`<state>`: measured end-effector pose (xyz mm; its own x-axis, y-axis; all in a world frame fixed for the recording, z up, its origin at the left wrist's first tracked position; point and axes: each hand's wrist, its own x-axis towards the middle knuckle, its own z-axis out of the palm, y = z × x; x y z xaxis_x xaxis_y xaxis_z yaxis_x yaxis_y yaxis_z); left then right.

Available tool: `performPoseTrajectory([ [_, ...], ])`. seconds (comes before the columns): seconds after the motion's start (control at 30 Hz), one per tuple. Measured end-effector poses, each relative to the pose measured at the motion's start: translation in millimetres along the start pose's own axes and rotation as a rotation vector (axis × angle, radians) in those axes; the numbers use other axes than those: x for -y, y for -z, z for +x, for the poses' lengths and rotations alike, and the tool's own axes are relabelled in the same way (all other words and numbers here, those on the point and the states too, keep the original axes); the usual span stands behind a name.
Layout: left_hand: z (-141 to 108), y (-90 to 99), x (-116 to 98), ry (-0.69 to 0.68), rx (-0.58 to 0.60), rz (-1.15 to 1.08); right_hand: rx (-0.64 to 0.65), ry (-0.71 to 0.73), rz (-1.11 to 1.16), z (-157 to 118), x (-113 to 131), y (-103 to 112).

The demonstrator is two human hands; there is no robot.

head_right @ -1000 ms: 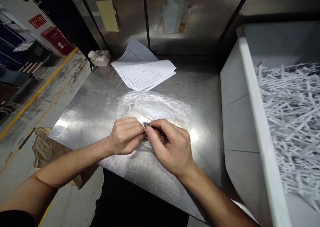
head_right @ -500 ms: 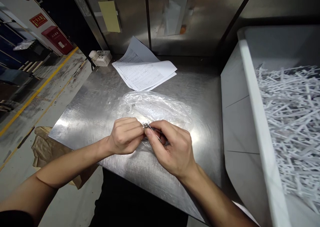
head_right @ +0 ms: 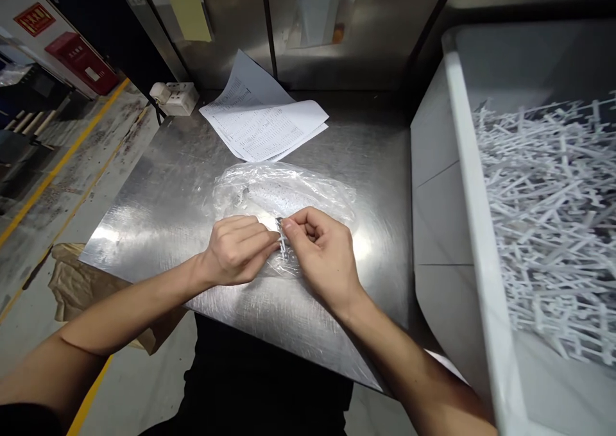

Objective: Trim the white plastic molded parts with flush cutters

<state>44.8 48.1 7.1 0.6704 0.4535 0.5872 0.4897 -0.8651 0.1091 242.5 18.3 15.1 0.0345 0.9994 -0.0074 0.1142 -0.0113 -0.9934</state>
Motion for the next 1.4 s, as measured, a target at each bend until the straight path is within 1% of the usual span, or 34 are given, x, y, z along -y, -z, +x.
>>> performPoseTrajectory([
  [0.07, 0, -0.3, 0, 0.000, -0.002, -0.005, 0.006, -0.018, 0.004, 1, 0, 1],
  [0.13, 0, -0.1, 0, 0.002, -0.018, -0.018, 0.001, -0.006, -0.012, 1, 1, 2],
  [0.27, 0, 3.9, 6, 0.015, -0.068, -0.070, -0.035, 0.102, -0.064, 1, 5, 8],
  [0.37, 2, 9.0, 13, 0.086, -0.116, -0.175, -0.042, 0.179, -0.117, 1, 9, 15],
  [0.43, 2, 11.8, 16, 0.129, -0.135, -0.269, -0.023, 0.231, -0.168, 1, 11, 19],
  [0.53, 3, 14.1, 17, 0.167, -0.118, -0.380, 0.010, 0.311, -0.238, 1, 12, 20],
  [0.63, 2, 14.2, 16, 0.194, -0.100, -0.430, 0.031, 0.354, -0.275, 1, 11, 17],
  [0.73, 2, 12.5, 16, 0.193, -0.105, -0.409, 0.016, 0.341, -0.279, 0, 11, 14],
  [0.93, 2, 10.9, 16, 0.203, -0.185, -0.300, -0.020, 0.306, -0.272, -4, 16, 14],
  [1.17, 3, 12.2, 15, 0.197, -0.187, -0.276, 0.025, 0.341, -0.313, -4, 13, 12],
  [1.4, 3, 11.6, 14, 0.175, -0.178, -0.265, 0.020, 0.387, -0.336, -4, 9, 11],
])
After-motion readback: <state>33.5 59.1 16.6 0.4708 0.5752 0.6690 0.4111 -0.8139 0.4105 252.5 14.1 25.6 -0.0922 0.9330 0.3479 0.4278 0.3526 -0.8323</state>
